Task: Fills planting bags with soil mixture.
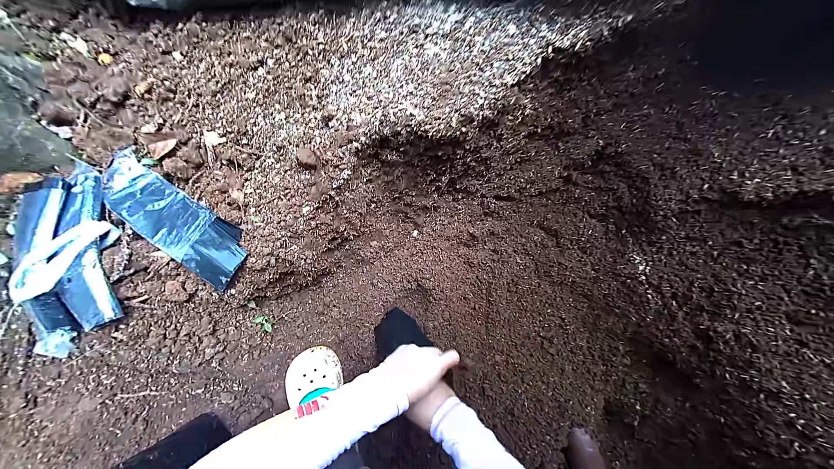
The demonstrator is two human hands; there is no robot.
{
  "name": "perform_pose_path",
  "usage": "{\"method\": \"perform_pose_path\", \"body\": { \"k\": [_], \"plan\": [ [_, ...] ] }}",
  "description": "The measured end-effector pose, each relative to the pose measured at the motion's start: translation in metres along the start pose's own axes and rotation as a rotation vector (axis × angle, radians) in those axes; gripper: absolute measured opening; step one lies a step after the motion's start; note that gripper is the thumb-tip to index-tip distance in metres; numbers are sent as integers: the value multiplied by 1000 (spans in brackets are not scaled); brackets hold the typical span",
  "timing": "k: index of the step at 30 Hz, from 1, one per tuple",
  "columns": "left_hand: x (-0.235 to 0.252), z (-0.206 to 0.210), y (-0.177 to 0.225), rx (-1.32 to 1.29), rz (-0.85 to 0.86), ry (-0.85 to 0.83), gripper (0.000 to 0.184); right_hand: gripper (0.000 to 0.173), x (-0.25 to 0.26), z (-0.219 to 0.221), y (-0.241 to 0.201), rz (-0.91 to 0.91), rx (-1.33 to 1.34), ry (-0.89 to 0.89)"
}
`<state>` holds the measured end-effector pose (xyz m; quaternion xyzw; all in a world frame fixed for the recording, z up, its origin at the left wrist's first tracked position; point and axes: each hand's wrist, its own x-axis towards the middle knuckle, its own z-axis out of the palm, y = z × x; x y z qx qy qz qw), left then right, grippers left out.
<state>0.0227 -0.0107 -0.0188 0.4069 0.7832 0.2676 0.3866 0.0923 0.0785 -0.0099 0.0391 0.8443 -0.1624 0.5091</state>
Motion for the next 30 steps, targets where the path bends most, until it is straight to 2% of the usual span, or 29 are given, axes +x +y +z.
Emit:
{"method": "perform_pose_path", "body": {
  "k": [2, 3, 5, 6, 7, 8, 10, 12, 14, 16, 17, 18, 20, 21, 24, 25, 27, 30],
  "plan": [
    [3, -34, -3, -37, -151, 150, 35, 55, 14, -19, 27, -288, -46, 393],
    [2, -48, -9, -57, -207, 198, 35, 49, 11, -24, 40, -426, 4, 585],
    [0, -60, -29, -91, -249, 285, 35, 36, 4, -25, 66, -594, 296, 884],
    [-1, -61, -37, -92, -236, 335, 33, 34, 5, -21, 77, -575, 542, 946],
    [-3, -61, -40, -83, -219, 378, 30, 37, 10, -14, 85, -458, 828, 935],
    [-4, -60, -40, -74, -201, 416, 26, 42, 21, -6, 92, -277, 1126, 848],
    [-9, -66, -24, -190, -279, 365, 27, 59, 57, 11, 103, 68, 1673, 553],
    [-8, -67, -22, -384, -420, 289, 39, 74, 98, 24, 113, 176, 2024, 380],
    [-9, -60, -29, -266, -384, 259, 41, 78, 126, 12, 110, 125, 2189, 393],
    [-13, -39, -40, 104, -136, 406, 30, 76, 143, -12, 95, 25, 2300, 458],
    [-14, -28, -46, 221, -33, 505, 25, 83, 151, -22, 91, -58, 2375, 445],
    [-15, -23, -46, 235, -20, 524, 29, 86, 159, -33, 85, -110, 2438, 437],
    [-21, -24, -35, 83, -156, 399, 59, 85, 170, -51, 72, -95, 2534, 487],
    [-22, -26, -30, 11, -212, 356, 66, 84, 174, -58, 68, -116, 2581, 502],
    [-24, -21, -35, -52, -133, 359, 64, 84, 188, -72, 63, -307, 2686, 448],
    [-24, -20, -40, -72, -92, 339, 63, 79, 190, -73, 62, -274, 2706, 464],
    [-20, -31, -41, -169, -86, 196, 68, 75, 186, -63, 69, -243, 2652, 504],
    [-9, -46, -46, -271, -46, 168, 72, 62, 170, -65, 79, -370, 2557, 509]
  ]
}}
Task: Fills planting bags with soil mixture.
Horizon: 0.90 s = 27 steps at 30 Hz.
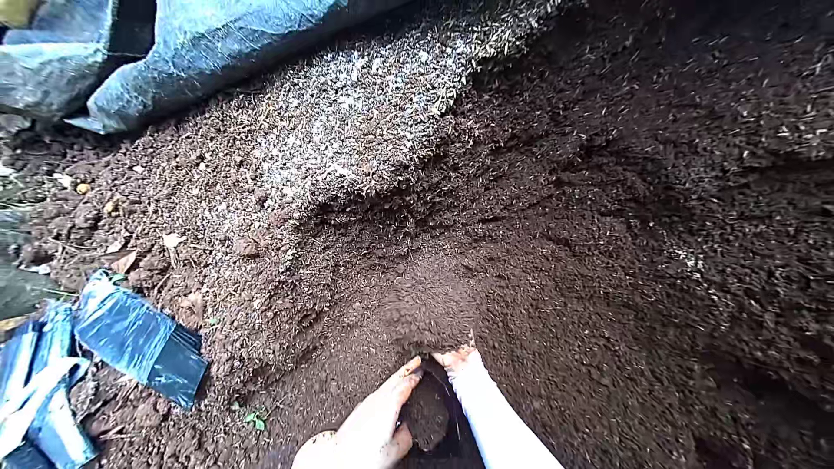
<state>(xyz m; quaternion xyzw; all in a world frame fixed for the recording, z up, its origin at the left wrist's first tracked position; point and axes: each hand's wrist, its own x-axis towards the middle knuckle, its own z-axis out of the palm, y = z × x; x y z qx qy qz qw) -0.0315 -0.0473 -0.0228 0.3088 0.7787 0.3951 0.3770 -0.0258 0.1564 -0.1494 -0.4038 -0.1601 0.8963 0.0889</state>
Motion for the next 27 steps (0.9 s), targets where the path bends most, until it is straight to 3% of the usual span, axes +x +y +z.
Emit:
{"method": "perform_pose_path", "body": {
  "k": [6, 10, 13, 14, 16, 17, 19, 22, 25, 27],
  "plan": [
    [20, -18, 22, -133, -213, -39, 72, 43, -96, 50, -65, -179, -322, 103],
    [29, -22, 41, -144, -280, -60, 63, 48, -143, 38, -83, -156, -311, -153],
    [23, -13, 47, -109, -192, -9, 75, 45, -156, 32, -85, 95, -285, -510],
    [21, -8, 47, -68, -170, 11, 75, 46, -160, 34, -83, 144, -300, -564],
    [13, -2, 50, 142, -149, -64, 60, 45, -175, 41, -76, 102, -420, -496],
    [9, -2, 58, 287, -179, -188, 47, 43, -184, 48, -72, 34, -524, -409],
    [2, -1, 64, 375, -220, -258, 45, 41, -195, 58, -68, -78, -763, -311],
    [-3, 8, 41, 235, -114, -8, 65, 43, -207, 67, -69, -103, -1055, -247],
    [-5, 1, 33, 22, -128, 94, 87, 36, -204, 64, -75, -275, -1530, -248],
    [-6, -1, 25, -18, -122, 98, 82, 54, -189, 57, -75, -288, -1976, -141]
  ]
}}
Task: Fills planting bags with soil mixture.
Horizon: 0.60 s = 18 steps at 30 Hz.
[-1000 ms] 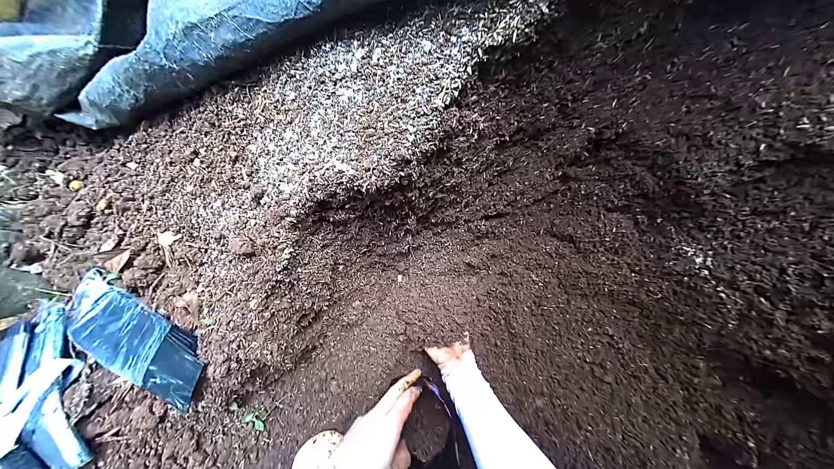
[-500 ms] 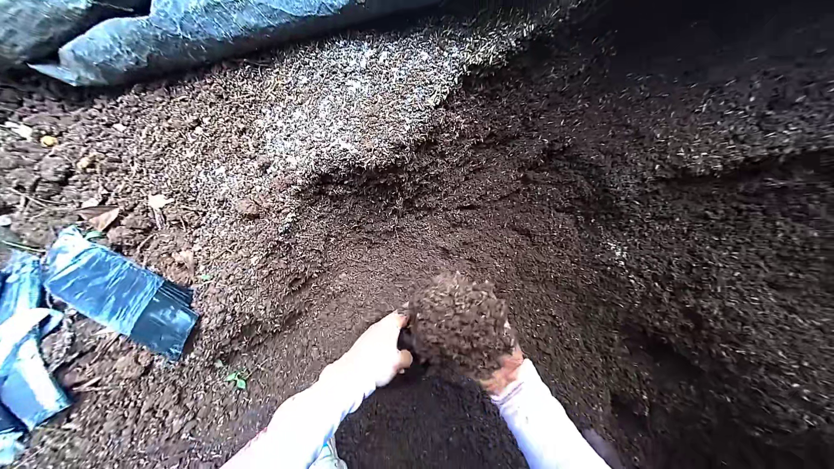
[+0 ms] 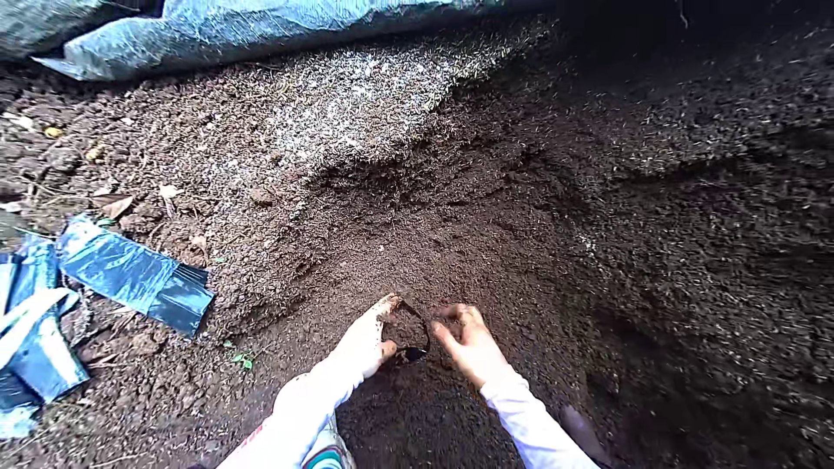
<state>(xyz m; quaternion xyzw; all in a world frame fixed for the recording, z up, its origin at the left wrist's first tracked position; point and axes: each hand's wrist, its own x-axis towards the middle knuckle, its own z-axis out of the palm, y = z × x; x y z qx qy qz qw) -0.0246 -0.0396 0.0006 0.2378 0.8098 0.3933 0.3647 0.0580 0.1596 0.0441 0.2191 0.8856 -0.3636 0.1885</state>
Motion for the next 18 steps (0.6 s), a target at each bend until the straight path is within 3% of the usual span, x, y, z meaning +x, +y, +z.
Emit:
{"method": "perform_pose_path", "body": {
  "k": [2, 5, 7, 10, 13, 14, 16, 18],
  "plan": [
    [3, 3, -3, 67, -15, -58, 79, 70, 14, 17, 6, 129, -247, -151],
    [1, 3, 7, 62, -131, -117, 80, 47, 19, 32, -8, 172, -419, -233],
    [-11, -10, 20, -39, -149, -96, 78, 44, 8, 19, -28, 166, -475, -204],
    [-42, -33, 46, -213, -9, -19, 75, 38, -27, -10, -48, 32, -397, 7],
    [-52, -33, 49, -189, 85, 36, 80, 33, -35, -1, -36, -134, -239, 327],
    [-43, -27, 42, -171, 62, 27, 82, 34, -24, 8, -31, -104, -225, 302],
    [-18, -4, 18, -83, -66, 1, 81, 39, 2, 20, -12, 59, -323, 30],
    [1, 9, -3, -30, -115, -1, 80, 44, 26, 24, 13, 60, -273, -59]
  ]
}}
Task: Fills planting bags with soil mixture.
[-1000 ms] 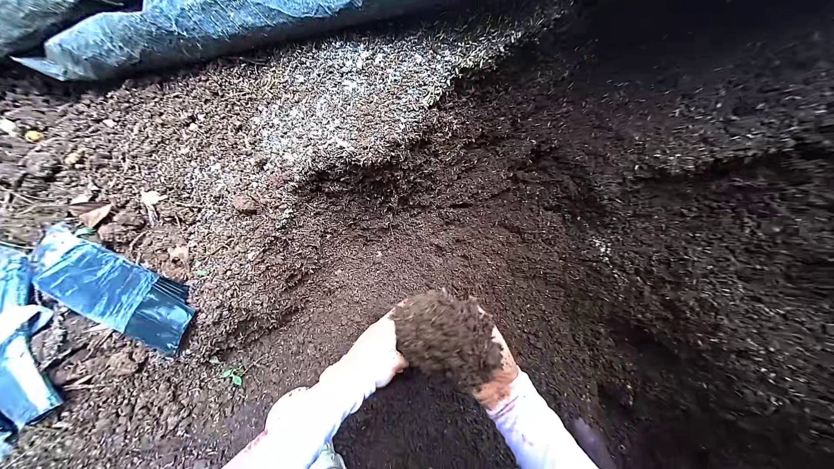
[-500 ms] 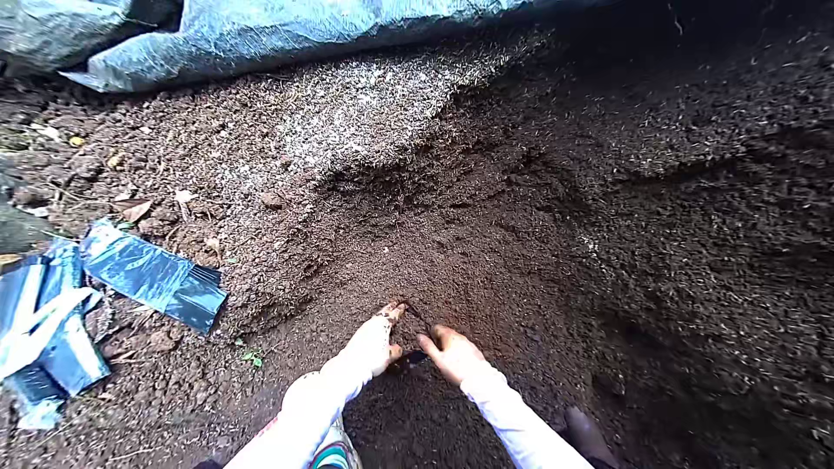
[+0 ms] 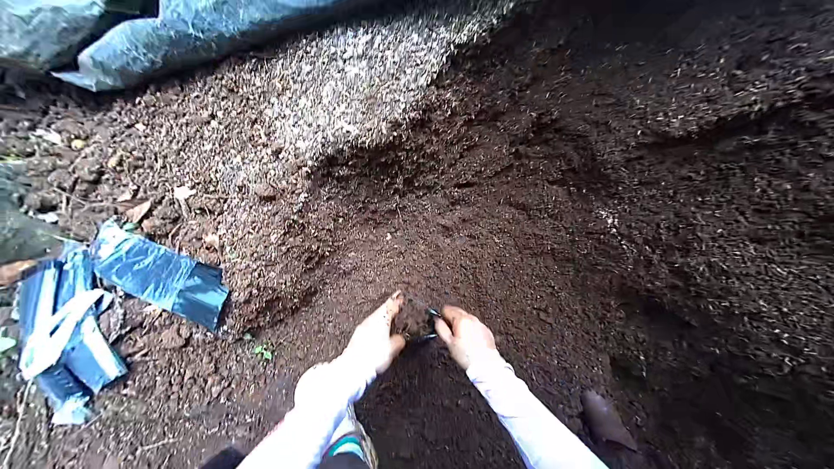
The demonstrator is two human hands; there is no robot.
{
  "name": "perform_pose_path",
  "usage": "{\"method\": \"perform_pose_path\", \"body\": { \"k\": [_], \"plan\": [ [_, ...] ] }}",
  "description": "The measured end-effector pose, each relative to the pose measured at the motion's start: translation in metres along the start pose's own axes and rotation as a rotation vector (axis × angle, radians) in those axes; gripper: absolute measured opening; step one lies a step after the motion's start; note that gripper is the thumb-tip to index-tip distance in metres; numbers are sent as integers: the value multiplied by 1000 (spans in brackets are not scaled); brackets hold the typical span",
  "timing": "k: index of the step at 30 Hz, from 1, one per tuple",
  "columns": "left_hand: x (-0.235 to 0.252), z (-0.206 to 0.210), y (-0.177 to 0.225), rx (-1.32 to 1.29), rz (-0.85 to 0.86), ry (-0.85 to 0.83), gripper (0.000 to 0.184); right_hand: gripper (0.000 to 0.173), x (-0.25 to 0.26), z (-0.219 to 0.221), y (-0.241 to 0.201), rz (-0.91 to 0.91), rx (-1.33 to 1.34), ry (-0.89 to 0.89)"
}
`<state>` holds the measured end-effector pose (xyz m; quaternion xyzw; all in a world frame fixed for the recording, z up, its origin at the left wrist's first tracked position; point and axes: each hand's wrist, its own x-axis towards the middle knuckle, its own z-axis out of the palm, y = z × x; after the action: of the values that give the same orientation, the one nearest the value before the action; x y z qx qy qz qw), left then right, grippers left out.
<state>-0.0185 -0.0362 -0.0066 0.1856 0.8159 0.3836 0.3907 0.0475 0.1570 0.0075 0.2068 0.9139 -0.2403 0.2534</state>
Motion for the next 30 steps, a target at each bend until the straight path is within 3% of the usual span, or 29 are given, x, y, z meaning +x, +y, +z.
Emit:
{"method": "perform_pose_path", "body": {
  "k": [2, 6, 9, 11, 14, 18, 21, 24, 30],
  "plan": [
    [2, 1, -1, 7, 14, 1, 81, 51, 9, 16, 33, 56, 366, 29],
    [1, -2, -4, 34, 114, 37, 75, 81, 15, 71, 103, 574, 1320, -114],
    [1, 0, -16, 143, 121, 108, 60, 98, 55, 85, 124, 573, 1702, -143],
    [3, 2, -19, 179, 52, 81, 59, 98, 93, 70, 114, 509, 1817, -80],
    [1, 5, -7, 79, -29, 10, 62, 94, 143, 53, 90, 551, 1909, 2],
    [2, 7, -5, 11, -9, -27, 63, 92, 154, 56, 67, 419, 2098, 24],
    [1, 7, -13, -35, 53, -23, 65, 90, 169, 45, 32, 344, 2275, 142],
    [-3, 8, -15, -25, 129, -14, 67, 85, 197, 22, 1, 305, 2236, 151],
    [22, 2, -2, -143, 74, -119, 79, 72, 203, 15, 13, 194, 2106, 20]
  ]
}}
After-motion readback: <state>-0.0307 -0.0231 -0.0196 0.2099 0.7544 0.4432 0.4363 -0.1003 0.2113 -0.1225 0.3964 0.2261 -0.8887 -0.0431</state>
